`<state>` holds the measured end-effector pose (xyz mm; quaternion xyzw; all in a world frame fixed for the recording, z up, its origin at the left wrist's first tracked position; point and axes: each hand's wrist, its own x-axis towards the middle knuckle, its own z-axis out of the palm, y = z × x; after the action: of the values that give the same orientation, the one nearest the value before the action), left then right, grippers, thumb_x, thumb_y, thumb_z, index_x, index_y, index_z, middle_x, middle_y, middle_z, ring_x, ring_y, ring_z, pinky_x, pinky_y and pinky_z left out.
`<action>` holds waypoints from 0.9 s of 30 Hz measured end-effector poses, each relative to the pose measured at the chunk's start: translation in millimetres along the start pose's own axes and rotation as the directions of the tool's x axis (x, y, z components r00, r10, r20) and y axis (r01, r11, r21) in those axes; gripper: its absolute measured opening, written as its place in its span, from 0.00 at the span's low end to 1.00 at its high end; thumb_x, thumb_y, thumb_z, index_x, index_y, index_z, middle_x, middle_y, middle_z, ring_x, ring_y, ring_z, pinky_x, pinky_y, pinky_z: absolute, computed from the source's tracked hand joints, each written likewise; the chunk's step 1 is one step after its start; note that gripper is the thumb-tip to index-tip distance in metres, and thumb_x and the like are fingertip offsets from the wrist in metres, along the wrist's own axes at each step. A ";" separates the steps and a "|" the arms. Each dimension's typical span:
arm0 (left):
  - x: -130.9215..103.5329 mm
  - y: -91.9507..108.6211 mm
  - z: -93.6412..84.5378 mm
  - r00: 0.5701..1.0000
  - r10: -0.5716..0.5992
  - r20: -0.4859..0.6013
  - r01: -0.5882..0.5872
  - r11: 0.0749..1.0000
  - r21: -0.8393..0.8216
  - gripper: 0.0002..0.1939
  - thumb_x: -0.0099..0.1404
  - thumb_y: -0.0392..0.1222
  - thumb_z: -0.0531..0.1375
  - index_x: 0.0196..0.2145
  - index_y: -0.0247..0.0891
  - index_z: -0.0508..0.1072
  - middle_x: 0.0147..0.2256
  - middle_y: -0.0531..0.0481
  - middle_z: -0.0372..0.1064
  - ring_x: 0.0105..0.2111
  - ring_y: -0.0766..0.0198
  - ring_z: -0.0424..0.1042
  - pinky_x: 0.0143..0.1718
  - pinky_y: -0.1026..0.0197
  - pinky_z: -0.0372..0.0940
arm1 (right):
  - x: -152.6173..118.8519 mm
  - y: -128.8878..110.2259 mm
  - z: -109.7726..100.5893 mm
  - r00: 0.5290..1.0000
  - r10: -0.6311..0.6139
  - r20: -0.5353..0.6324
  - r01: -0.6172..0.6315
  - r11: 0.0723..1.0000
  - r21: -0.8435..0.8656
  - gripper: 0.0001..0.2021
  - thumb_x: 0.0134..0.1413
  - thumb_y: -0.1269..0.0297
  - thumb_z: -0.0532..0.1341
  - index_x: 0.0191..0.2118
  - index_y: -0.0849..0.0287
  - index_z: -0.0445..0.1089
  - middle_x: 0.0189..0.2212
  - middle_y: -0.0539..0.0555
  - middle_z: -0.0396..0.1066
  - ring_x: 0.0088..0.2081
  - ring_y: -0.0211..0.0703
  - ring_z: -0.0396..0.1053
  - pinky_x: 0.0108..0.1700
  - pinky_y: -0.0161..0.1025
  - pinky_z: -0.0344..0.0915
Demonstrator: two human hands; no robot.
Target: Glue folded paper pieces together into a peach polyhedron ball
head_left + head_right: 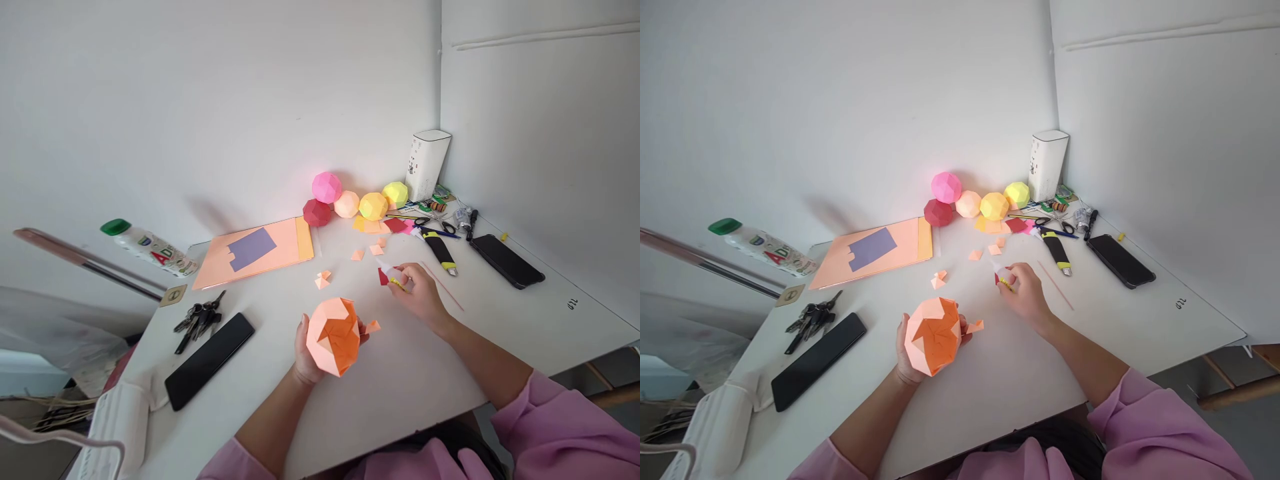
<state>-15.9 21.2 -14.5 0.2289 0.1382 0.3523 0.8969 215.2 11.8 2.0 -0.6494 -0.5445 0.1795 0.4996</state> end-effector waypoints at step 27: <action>2.7 3.0 6.2 0.985 0.012 -0.173 -0.013 1.000 -0.002 0.35 0.59 0.67 0.48 0.43 0.32 0.74 0.37 0.38 0.73 0.47 0.44 0.69 0.51 0.42 0.61 | -29.6 -19.2 10.6 0.708 -0.078 0.701 -0.333 0.840 0.429 0.10 0.55 0.57 0.61 0.35 0.59 0.66 0.41 0.56 0.70 0.41 0.44 0.70 0.43 0.44 0.66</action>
<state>-13.2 23.0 -7.9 0.1970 0.2137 0.3768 0.8795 186.7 -11.4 4.3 -0.4085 -0.5719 0.5871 0.4017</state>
